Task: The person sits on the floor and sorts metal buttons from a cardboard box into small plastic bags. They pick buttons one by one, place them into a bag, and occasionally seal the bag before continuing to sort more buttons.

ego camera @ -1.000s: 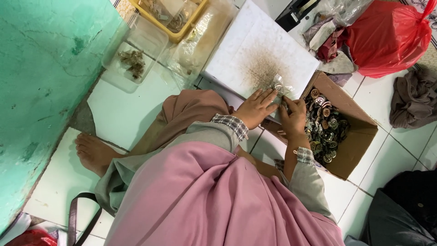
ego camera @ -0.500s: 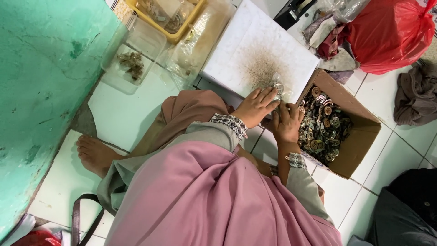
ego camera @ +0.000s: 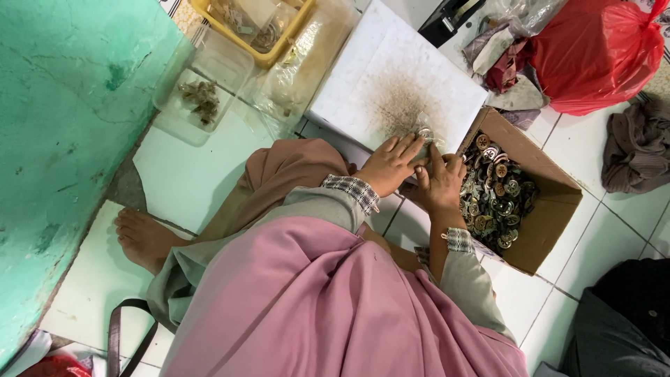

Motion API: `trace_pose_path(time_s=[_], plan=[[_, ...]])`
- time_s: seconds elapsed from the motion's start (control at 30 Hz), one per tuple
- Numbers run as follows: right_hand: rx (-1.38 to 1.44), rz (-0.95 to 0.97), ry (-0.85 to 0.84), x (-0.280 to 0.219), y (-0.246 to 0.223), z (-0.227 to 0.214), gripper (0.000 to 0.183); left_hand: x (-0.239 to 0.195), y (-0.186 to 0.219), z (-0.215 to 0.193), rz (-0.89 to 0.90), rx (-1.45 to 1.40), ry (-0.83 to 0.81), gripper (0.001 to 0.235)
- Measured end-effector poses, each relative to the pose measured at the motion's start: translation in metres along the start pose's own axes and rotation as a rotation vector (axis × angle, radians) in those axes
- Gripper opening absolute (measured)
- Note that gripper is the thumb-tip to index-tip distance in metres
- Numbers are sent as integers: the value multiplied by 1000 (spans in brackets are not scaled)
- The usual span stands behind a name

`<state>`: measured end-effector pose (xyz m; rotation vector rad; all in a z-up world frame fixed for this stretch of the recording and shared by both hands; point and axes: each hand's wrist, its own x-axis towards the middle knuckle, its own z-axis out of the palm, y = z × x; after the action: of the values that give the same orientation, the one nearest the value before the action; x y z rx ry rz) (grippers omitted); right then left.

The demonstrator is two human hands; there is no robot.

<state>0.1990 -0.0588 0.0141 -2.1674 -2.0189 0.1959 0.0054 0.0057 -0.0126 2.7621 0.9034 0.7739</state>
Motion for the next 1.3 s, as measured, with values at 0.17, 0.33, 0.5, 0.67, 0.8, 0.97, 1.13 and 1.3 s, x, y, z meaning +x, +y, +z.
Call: trace_pose_path(time_s=[0.17,0.33,0.5,0.67,0.8,0.97,1.13,1.3], plan=[[-3,-41,34,-8,17,20,89,-1,-1,-12,3,-58,-54,37],[-12,-122,79,-27,7,11,91,3,-1,-42,-16,-106,-90,35],[17,-63,134,-34,1,14,61,14,-10,-66,17,-197,-93,23],[116,-155,375,-33,32,45,42,18,-10,-41,-5,-205,-66,25],[64,-156,446,-18,56,57,22,18,-9,-44,-8,-184,-98,23],[7,-190,484,-16,60,67,12,17,-4,-51,-26,-179,-61,24],[38,-241,498,-18,45,55,10,17,4,-66,-50,-183,76,14],[218,-220,484,-28,29,31,8,24,-1,-19,63,-228,39,15]])
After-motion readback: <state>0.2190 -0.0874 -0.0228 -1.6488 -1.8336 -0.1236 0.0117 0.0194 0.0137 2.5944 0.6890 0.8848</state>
